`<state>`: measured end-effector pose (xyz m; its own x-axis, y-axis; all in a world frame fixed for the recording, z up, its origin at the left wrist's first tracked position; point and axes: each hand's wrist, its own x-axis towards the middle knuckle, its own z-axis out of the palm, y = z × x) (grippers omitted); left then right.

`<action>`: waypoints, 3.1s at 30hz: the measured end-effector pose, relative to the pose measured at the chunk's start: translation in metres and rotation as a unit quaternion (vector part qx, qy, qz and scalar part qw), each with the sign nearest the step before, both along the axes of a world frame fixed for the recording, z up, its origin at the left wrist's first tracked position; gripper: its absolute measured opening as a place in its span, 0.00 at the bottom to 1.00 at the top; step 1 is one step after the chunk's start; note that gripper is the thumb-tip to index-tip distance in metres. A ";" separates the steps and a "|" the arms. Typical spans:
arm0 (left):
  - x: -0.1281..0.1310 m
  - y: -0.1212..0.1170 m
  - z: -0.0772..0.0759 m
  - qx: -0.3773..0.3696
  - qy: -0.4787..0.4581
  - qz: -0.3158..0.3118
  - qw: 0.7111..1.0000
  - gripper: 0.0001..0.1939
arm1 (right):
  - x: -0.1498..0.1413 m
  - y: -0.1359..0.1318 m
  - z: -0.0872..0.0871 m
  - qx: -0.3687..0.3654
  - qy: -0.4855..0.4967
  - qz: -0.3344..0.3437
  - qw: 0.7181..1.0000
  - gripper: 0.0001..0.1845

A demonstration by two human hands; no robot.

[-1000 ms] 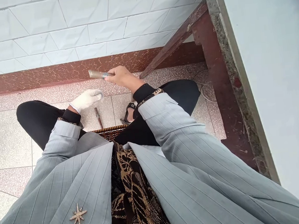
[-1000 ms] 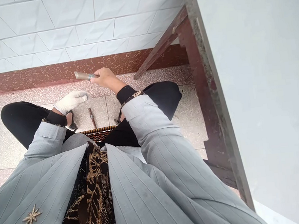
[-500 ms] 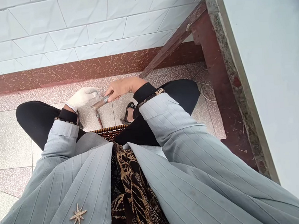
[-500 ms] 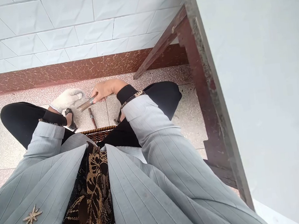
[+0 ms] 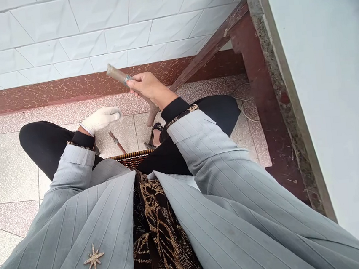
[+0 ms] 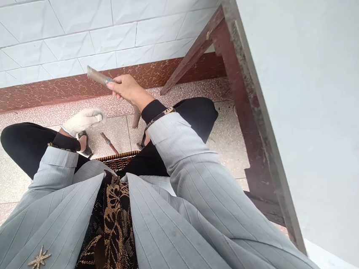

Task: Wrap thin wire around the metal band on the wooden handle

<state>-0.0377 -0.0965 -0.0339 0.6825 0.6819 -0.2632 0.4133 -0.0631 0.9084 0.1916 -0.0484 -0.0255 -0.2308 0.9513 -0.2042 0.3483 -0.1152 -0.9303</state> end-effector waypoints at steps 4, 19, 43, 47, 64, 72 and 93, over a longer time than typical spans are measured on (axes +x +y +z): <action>0.001 -0.002 -0.001 0.025 0.047 -0.054 0.997 0.13 | -0.008 -0.002 -0.011 0.046 -0.242 0.087 0.965 0.18; -0.012 0.009 -0.005 0.096 0.050 0.095 0.990 0.10 | -0.006 -0.013 0.005 -0.046 -0.225 0.469 0.853 0.15; 0.007 -0.004 -0.007 0.081 0.049 0.028 0.995 0.11 | -0.006 -0.013 -0.010 0.089 -0.374 0.288 0.877 0.14; 0.000 0.000 -0.004 0.084 0.056 0.060 0.993 0.11 | -0.006 -0.016 -0.002 0.003 -0.314 0.417 0.853 0.17; 0.014 -0.011 0.003 -0.058 -0.028 -0.007 0.998 0.15 | 0.009 0.001 0.003 0.008 -0.050 0.023 0.998 0.12; 0.007 -0.008 0.002 -0.032 -0.002 -0.014 0.999 0.13 | 0.002 -0.005 -0.004 0.084 -0.366 0.174 0.910 0.20; -0.006 0.009 -0.002 0.071 0.014 0.158 0.985 0.08 | 0.009 -0.013 0.022 -0.011 -0.156 0.443 0.883 0.20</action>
